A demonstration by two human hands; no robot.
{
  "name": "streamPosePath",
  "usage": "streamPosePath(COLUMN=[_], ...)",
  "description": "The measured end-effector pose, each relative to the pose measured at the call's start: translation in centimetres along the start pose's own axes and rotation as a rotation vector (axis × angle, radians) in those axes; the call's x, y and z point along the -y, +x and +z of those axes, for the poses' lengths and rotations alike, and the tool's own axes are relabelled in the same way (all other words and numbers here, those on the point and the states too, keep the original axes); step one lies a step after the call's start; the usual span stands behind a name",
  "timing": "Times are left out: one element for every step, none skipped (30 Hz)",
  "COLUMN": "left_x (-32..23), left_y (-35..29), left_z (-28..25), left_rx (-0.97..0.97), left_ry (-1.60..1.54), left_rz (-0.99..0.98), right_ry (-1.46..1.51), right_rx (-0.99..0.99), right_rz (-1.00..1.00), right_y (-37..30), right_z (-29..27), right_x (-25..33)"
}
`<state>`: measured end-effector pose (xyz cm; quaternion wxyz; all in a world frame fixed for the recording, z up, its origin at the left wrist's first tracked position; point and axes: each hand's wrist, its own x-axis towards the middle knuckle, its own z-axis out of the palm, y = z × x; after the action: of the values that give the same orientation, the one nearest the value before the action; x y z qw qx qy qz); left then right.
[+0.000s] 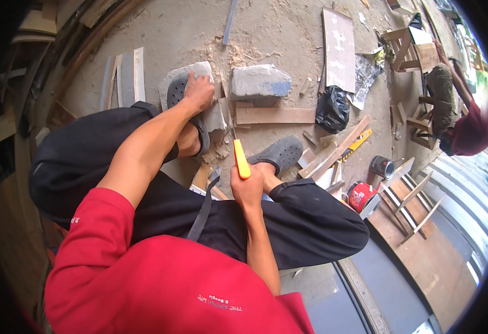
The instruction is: The person sits on the floor and uses a hand saw to cut a small piece of wood placed on a stone block. They hold the wood with their left hand and saw with their right hand, then inspect the cut piece and place it aside.
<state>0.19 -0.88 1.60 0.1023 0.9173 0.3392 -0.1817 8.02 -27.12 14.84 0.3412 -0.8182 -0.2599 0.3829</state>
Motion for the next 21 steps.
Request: streamPosePath(left_x=[-0.1, 0.0, -0.2, 0.1, 0.0, -0.2, -0.3, 0.0, -0.3, 0.1, 0.7, 0.3, 0.1, 0.0, 0.1, -0.1, -0.1, -0.1, 0.0, 0.2, 0.8], left_y=[-0.1, -0.3, -0.6, 0.1, 0.2, 0.4, 0.4, 0.4, 0.3, -0.2, 0.1, 0.1, 0.2, 0.1, 0.3, -0.1, 0.1, 0.2, -0.2, -0.1, 0.1], left_z=[0.0, 0.2, 0.6, 0.5, 0.8, 1.0, 0.9, 0.7, 0.1, 0.1, 1.9, 1.6, 1.1, 0.7, 0.4, 0.5, 0.4, 0.2, 0.3, 0.0, 0.1], left_rx=[0.005, 0.010, 0.013, -0.003, -0.020, -0.037, -0.053, -0.044, -0.029, -0.008, -0.047, -0.035, -0.029, -0.020, -0.030, -0.026, -0.034, -0.024, 0.003, 0.014, 0.003], left_ry=[-0.019, -0.014, -0.017, -0.007, 0.009, 0.024, 0.043, 0.031, 0.004, -0.016, 0.038, 0.027, 0.027, 0.026, 0.026, 0.024, 0.024, 0.017, 0.001, -0.005, 0.001], left_rz=[-0.003, -0.005, -0.001, -0.003, -0.008, -0.013, -0.009, -0.002, 0.010, 0.002, -0.024, -0.005, 0.011, 0.016, 0.008, 0.011, 0.004, 0.011, 0.007, 0.015, -0.002], right_ry=[-0.041, -0.076, -0.069, -0.055, -0.018, 0.017, -0.029, -0.075, -0.049, 0.014, -0.031, -0.021, -0.006, 0.005, 0.014, -0.035, -0.088, -0.137, -0.115, -0.086, -0.062], right_rx=[-0.025, -0.048, -0.041, -0.043, -0.038, -0.035, -0.042, -0.049, -0.027, 0.004, -0.001, -0.028, -0.047, -0.045, -0.047, -0.012, 0.033, 0.071, 0.049, 0.007, 0.017], right_rz=[-0.114, -0.231, -0.249, -0.288, -0.233, -0.183, -0.198, -0.212, -0.041, -0.044, -0.157, -0.204, -0.256, -0.252, -0.252, -0.186, -0.124, -0.058, -0.092, -0.133, -0.161], right_y=[-0.3, -0.8, -2.7, -4.4, -5.0, -5.3, -3.8, -1.8, 0.0, 0.0, -0.6, -2.7, -4.7, -5.0, -5.1, -3.5, -1.8, -0.3, -0.4, -0.3, -1.4], right_z=[-0.5, -0.9, -1.7, -2.5, -2.6, -2.8, -2.0, -1.0, 0.1, -0.1, -0.6, -1.6, -2.5, -2.7, -2.9, -1.9, -1.0, 0.0, 0.1, 0.2, -0.8], right_x=[-0.7, -1.0, 0.0, 1.5, 1.5, 1.6, 1.1, 0.6, -0.5, 0.0, 0.9, 1.3, 1.6, 1.2, 0.9, 0.2, -0.5, -1.3, -1.5, -1.3, -0.5])
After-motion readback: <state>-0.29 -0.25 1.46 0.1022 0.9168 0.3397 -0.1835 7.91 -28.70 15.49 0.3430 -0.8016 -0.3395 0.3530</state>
